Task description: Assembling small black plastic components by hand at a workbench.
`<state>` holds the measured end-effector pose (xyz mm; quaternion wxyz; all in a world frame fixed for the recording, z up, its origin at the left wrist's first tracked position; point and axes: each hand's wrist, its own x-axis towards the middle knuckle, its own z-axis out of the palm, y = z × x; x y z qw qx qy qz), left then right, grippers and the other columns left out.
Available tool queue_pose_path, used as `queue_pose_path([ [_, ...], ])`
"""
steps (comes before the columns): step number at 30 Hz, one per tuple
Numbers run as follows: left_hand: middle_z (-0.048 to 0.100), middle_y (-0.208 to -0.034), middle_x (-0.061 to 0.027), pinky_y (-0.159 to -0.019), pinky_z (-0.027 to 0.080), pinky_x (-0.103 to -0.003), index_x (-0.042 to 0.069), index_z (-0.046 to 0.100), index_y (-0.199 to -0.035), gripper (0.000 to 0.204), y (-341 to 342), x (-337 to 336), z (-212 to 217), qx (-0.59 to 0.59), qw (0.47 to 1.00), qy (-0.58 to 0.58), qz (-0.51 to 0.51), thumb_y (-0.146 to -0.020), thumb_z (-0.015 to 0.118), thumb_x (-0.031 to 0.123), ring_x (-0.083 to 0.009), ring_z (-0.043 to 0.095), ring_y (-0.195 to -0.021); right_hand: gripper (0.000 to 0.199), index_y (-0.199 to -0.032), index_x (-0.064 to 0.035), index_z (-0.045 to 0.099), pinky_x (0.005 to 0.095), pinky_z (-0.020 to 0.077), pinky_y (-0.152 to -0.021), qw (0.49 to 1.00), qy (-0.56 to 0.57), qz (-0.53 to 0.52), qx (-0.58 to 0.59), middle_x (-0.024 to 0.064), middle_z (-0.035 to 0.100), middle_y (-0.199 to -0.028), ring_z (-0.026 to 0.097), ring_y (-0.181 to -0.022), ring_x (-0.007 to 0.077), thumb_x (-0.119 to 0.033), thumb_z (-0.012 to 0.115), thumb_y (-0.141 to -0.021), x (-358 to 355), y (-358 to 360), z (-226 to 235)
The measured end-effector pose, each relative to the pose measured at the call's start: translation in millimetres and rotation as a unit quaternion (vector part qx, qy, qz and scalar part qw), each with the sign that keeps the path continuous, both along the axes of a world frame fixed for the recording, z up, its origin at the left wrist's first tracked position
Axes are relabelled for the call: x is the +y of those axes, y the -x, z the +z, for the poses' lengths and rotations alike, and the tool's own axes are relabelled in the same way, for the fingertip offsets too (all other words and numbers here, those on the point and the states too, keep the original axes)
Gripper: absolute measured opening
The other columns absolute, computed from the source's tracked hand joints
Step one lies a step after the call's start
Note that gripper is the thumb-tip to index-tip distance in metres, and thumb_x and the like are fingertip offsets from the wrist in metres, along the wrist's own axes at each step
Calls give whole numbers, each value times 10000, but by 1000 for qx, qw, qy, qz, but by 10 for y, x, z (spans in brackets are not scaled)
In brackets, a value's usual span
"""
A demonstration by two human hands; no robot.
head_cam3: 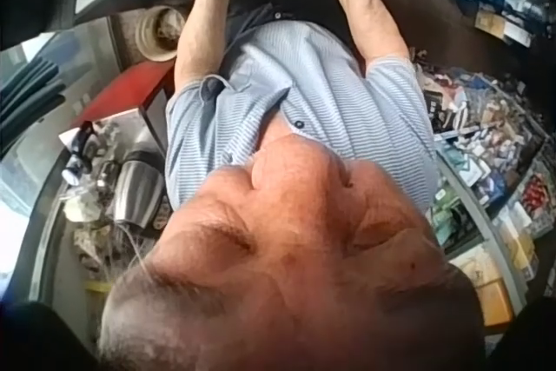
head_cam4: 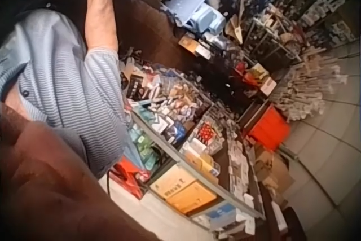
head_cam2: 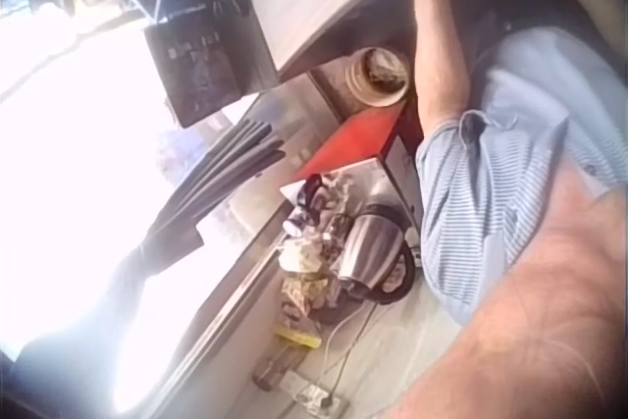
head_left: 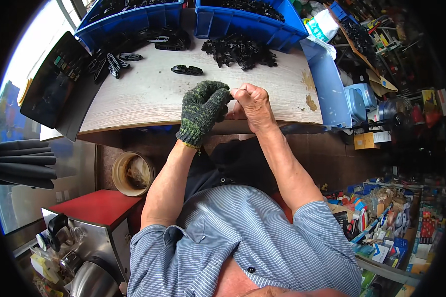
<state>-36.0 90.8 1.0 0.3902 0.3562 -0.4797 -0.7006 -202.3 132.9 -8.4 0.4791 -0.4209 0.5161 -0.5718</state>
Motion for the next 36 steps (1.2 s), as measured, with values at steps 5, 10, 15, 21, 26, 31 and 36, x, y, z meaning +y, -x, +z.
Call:
queue_pose_path([
  [5, 719, -988, -111, -868, 522, -373, 16, 684, -1097, 275, -39, -169, -64, -160, 916, 346, 122, -900, 729, 203, -257, 660, -972, 316, -735, -99, 548, 377, 598, -531, 996, 13, -17, -82, 5, 463, -499, 592, -490, 143, -299, 663, -950, 120, 206, 49],
  [10, 693, -1129, -160, -1011, 460, -498, 99, 714, -1088, 259, -362, -764, -161, -410, 673, 573, 227, -860, 689, 220, -369, 612, -1125, 332, -678, -116, 566, 479, 654, -599, 954, -9, -272, -125, 1, 435, -430, 632, -459, 171, -320, 681, -913, 136, 836, 127],
  [15, 700, -969, -101, -917, 497, -480, 125, 703, -1012, 168, -401, -820, -156, -454, 663, 582, 124, -862, 657, 187, -340, 638, -1000, 386, -937, -35, 550, 475, 621, -579, 913, -48, -385, -125, 44, 400, -441, 554, -432, 235, -373, 728, -881, 128, 1237, 146],
  [21, 705, -966, -106, -855, 507, -475, 114, 697, -996, 161, -346, -732, -101, -478, 672, 558, 96, -852, 674, 183, -336, 638, -981, 262, -1004, -30, 641, 413, 593, -510, 933, -192, -303, 2, 13, 399, -475, 527, -428, 184, -225, 754, -871, -158, 1289, 215],
  [26, 710, -990, -114, -876, 506, -468, 98, 704, -1041, 207, -352, -718, -131, -427, 688, 570, 137, -856, 685, 190, -343, 648, -1001, 256, -977, -37, 666, 395, 571, -468, 915, -249, -310, 74, 12, 413, -484, 527, -424, 170, -231, 771, -849, -493, 1301, 261],
  [31, 704, -1054, -144, -891, 519, -461, 91, 704, -1105, 259, -399, -723, -173, -417, 695, 562, 168, -856, 708, 165, -354, 645, -1044, 273, -966, -55, 683, 381, 556, -444, 891, -299, -312, 138, 18, 432, -492, 531, -411, 166, -260, 790, -823, -716, 1273, 275],
  [36, 709, -1066, -150, -916, 519, -455, 86, 710, -1083, 248, -408, -729, -167, -402, 710, 549, 180, -845, 721, 155, -360, 648, -1056, 244, -943, -53, 686, 357, 545, -443, 881, -310, -311, 176, 14, 437, -496, 529, -406, 164, -234, 782, -811, -766, 1281, 271],
])
